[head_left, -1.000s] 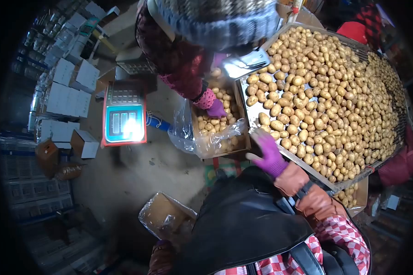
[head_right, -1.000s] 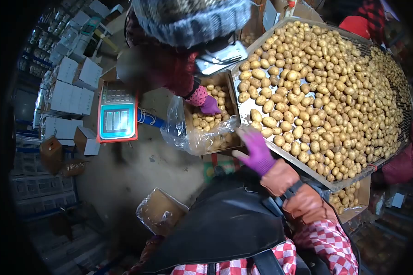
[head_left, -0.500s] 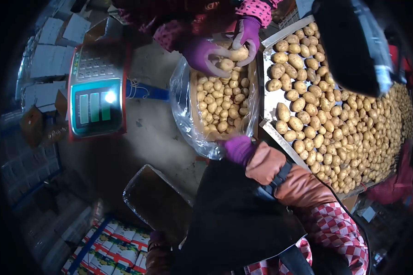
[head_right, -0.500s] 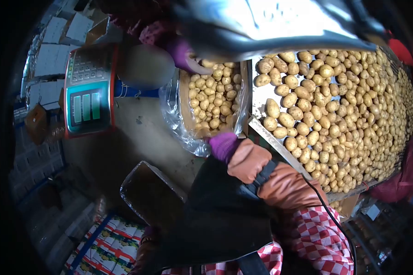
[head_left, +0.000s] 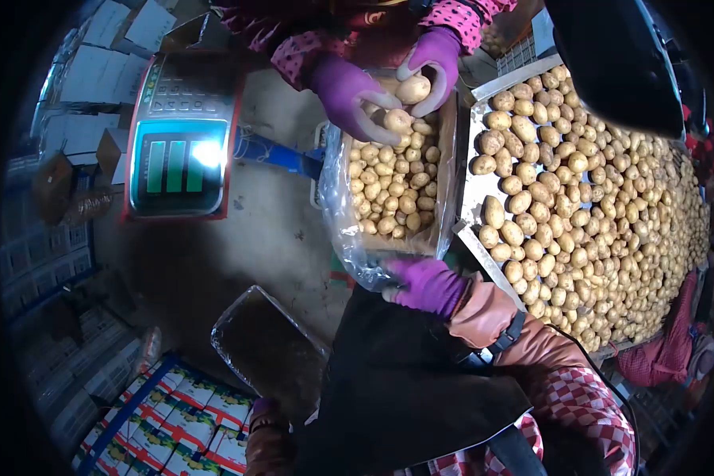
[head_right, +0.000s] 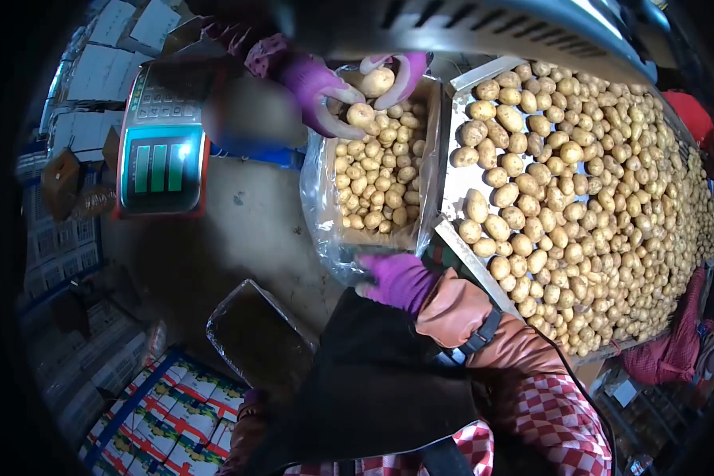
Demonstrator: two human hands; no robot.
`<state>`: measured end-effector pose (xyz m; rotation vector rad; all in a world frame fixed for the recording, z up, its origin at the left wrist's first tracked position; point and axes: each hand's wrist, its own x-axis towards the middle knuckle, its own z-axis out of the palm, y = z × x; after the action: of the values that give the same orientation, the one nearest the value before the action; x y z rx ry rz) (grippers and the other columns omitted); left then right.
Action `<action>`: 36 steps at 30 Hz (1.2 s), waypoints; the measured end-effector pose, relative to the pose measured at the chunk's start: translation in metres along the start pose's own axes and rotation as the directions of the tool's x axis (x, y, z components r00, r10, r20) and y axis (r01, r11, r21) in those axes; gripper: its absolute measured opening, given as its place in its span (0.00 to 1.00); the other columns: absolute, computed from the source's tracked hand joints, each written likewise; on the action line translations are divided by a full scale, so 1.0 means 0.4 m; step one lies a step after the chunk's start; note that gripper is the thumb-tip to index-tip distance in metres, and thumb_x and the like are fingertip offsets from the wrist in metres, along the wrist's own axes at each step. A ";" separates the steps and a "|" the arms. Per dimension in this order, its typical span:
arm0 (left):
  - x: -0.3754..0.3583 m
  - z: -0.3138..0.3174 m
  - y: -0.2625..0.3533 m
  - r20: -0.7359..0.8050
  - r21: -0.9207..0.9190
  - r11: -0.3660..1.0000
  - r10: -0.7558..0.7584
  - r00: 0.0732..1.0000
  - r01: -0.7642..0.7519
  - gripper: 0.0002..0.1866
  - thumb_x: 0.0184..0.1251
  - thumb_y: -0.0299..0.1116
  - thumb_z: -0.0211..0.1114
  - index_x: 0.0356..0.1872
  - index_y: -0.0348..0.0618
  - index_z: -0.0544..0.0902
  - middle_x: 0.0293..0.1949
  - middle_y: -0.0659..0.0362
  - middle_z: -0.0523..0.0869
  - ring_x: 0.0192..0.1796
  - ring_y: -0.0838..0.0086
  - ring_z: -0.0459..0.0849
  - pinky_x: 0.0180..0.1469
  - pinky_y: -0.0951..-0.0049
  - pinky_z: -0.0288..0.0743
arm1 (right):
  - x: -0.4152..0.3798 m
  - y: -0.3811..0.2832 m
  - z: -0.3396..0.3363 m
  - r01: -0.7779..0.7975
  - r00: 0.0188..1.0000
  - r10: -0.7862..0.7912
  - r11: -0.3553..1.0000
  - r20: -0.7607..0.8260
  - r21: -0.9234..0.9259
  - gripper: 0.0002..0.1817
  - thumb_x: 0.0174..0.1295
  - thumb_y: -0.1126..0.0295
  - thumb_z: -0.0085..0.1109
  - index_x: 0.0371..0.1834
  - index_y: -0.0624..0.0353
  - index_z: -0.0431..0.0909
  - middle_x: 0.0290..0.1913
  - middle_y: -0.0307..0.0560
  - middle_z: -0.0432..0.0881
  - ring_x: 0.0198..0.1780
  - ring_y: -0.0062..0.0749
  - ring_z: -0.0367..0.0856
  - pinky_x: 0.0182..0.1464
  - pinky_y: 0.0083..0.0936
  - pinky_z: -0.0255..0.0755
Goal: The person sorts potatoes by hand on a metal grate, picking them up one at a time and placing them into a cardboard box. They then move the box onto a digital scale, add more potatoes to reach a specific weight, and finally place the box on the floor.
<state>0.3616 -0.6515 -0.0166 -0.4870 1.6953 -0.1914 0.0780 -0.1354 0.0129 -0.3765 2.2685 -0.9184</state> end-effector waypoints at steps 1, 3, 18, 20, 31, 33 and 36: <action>-0.004 -0.008 0.006 -0.001 -0.002 1.000 -0.011 1.000 0.011 0.20 0.69 0.47 0.53 0.55 0.49 0.83 0.54 0.45 0.83 0.59 0.54 0.81 0.58 0.56 0.77 | 0.014 -0.002 -0.018 0.002 0.994 0.017 0.985 -0.108 0.172 0.33 0.62 0.54 0.61 0.69 0.54 0.68 0.58 0.62 0.79 0.59 0.51 0.79 0.61 0.38 0.72; -0.014 -0.023 0.016 -0.006 -0.011 1.000 -0.024 1.000 0.024 0.21 0.70 0.47 0.53 0.55 0.49 0.83 0.54 0.45 0.83 0.59 0.54 0.81 0.58 0.56 0.76 | 0.069 0.004 -0.061 0.065 0.947 0.101 0.868 -0.304 0.492 0.33 0.62 0.52 0.60 0.69 0.54 0.67 0.58 0.64 0.78 0.59 0.53 0.78 0.60 0.41 0.72; 0.105 0.099 -0.053 -0.060 0.083 0.983 0.171 0.983 -0.166 0.19 0.69 0.46 0.53 0.50 0.47 0.85 0.49 0.47 0.86 0.54 0.55 0.84 0.55 0.58 0.80 | 0.426 0.176 0.208 -0.548 0.832 0.554 0.829 -0.031 0.115 0.35 0.54 0.43 0.63 0.60 0.53 0.73 0.53 0.61 0.80 0.57 0.49 0.78 0.59 0.40 0.71; 0.102 0.107 -0.051 -0.034 0.072 0.986 0.150 0.988 -0.147 0.19 0.69 0.46 0.53 0.50 0.48 0.85 0.49 0.47 0.86 0.54 0.55 0.84 0.55 0.58 0.80 | 0.450 0.151 0.133 -0.434 0.888 0.456 0.876 -0.063 0.210 0.26 0.59 0.46 0.60 0.54 0.50 0.81 0.48 0.56 0.85 0.53 0.43 0.83 0.55 0.36 0.75; 0.109 0.151 -0.041 0.027 0.051 0.993 0.106 0.994 -0.107 0.19 0.69 0.46 0.53 0.49 0.48 0.85 0.49 0.48 0.86 0.54 0.56 0.84 0.54 0.58 0.80 | 0.756 0.368 -0.160 -0.451 0.787 0.283 0.870 -0.549 -0.198 0.38 0.50 0.50 0.68 0.67 0.43 0.69 0.69 0.56 0.66 0.67 0.58 0.67 0.65 0.48 0.66; 0.109 0.159 -0.042 0.042 0.054 0.993 0.104 0.994 -0.106 0.19 0.69 0.46 0.53 0.49 0.48 0.86 0.49 0.49 0.86 0.54 0.56 0.84 0.54 0.58 0.80 | 0.738 0.330 -0.060 -0.528 0.798 0.312 0.774 -0.515 -0.350 0.38 0.49 0.50 0.68 0.68 0.32 0.67 0.74 0.52 0.57 0.71 0.60 0.60 0.66 0.56 0.61; 0.124 0.158 -0.044 0.042 0.061 0.992 0.105 0.994 -0.108 0.19 0.69 0.46 0.53 0.49 0.48 0.86 0.49 0.49 0.86 0.54 0.56 0.84 0.54 0.58 0.80 | 0.619 0.298 0.126 -0.499 0.779 0.119 0.713 -0.615 -0.493 0.34 0.53 0.53 0.64 0.67 0.37 0.69 0.74 0.50 0.61 0.72 0.63 0.58 0.66 0.64 0.57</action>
<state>0.4211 -0.6791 -0.0664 -0.3500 1.6674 -0.1568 -0.0752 -0.1947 -0.2129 0.0437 3.0282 -0.0048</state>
